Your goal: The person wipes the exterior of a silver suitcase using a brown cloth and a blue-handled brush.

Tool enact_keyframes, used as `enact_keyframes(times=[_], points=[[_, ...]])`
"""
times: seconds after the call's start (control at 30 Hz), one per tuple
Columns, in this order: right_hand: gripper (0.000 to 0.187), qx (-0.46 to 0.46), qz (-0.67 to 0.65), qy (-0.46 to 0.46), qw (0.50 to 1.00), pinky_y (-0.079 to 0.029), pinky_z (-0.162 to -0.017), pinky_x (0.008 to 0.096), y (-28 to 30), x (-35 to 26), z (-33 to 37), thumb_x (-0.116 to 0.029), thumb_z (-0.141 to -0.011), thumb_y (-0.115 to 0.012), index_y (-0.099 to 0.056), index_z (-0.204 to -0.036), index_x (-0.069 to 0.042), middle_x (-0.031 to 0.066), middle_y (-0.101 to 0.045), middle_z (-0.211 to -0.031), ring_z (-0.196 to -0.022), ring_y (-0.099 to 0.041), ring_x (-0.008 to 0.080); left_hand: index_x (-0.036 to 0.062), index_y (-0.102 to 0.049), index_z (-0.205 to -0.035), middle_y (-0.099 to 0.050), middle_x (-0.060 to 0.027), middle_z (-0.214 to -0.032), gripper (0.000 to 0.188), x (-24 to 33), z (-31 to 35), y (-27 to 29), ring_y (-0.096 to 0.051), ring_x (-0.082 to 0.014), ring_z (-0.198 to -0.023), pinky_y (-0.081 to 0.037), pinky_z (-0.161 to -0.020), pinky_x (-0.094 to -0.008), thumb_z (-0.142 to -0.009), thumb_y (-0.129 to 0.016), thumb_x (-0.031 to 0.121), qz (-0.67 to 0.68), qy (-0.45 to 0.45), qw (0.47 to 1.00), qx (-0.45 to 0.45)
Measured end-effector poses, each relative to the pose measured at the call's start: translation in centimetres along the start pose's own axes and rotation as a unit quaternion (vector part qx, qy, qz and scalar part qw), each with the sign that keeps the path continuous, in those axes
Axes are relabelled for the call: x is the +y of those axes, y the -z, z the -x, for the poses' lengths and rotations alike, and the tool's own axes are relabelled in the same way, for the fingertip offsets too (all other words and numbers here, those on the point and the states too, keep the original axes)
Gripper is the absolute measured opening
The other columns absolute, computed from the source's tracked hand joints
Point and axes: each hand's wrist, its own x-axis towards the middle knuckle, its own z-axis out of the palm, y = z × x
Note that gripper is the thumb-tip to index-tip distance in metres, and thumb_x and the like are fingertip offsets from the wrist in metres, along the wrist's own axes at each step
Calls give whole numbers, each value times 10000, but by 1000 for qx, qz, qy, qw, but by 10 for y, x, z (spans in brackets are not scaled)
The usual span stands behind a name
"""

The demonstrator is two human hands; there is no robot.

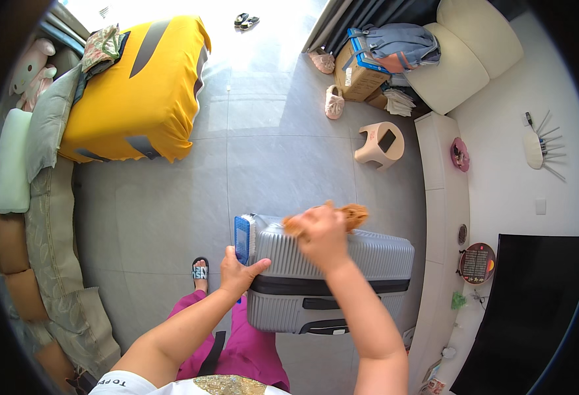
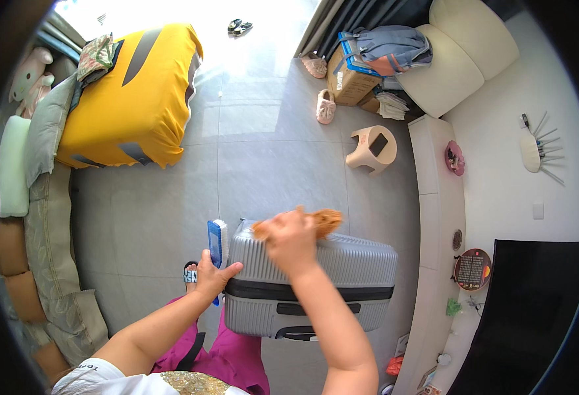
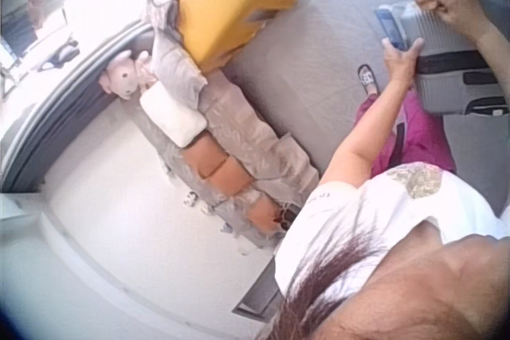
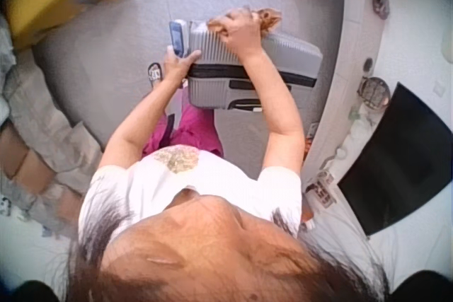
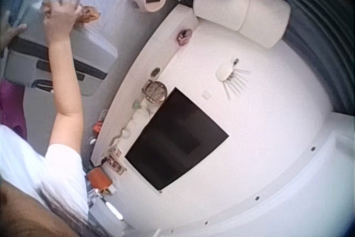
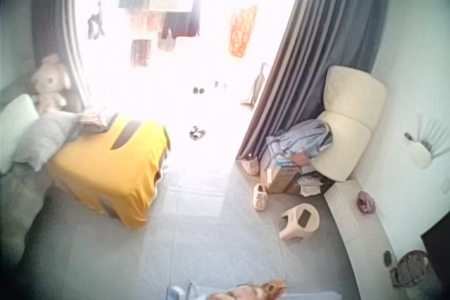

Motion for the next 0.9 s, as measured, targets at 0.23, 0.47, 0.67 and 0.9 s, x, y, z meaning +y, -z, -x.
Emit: enact_keyframes(times=[0.23,0.47,0.67,0.9], points=[[236,62,72,-34,995,-388,-824,434,-12,22,26,-145,-711,-710,-689,-942,-186,-16,-588,-904,-986,-555,217,-21,-447,-950,-617,-219,-843,808,5,0,-8,-630,-356,-807,-504,-722,-422,-581,-865,564,-62,-7,998,19],[310,95,97,-66,989,-378,-838,464,34,47,103,-76,-673,-708,-678,-966,-173,-4,-578,-965,-991,-540,227,-18,-455,-964,-612,-208,-902,788,24,7,-25,-621,-342,-846,-499,-749,-416,-622,-837,580,-44,10,999,21],[419,232,13,-112,966,-380,-847,438,35,24,105,-63,-663,-683,-681,-1073,-151,29,-584,-991,-992,-549,249,-28,-479,-955,-618,-203,-900,774,45,3,-45,-625,-329,-836,-500,-740,-413,-620,-844,566,-60,-6,998,-2],[293,242,-416,-195,855,-502,-861,321,15,-13,72,33,-762,-683,-673,-1040,-55,88,-664,-1012,-948,-642,265,-8,-538,-947,-632,-135,-841,603,51,-30,-32,-603,-243,-767,-485,-695,-383,-724,-814,480,16,15,1000,-1]])
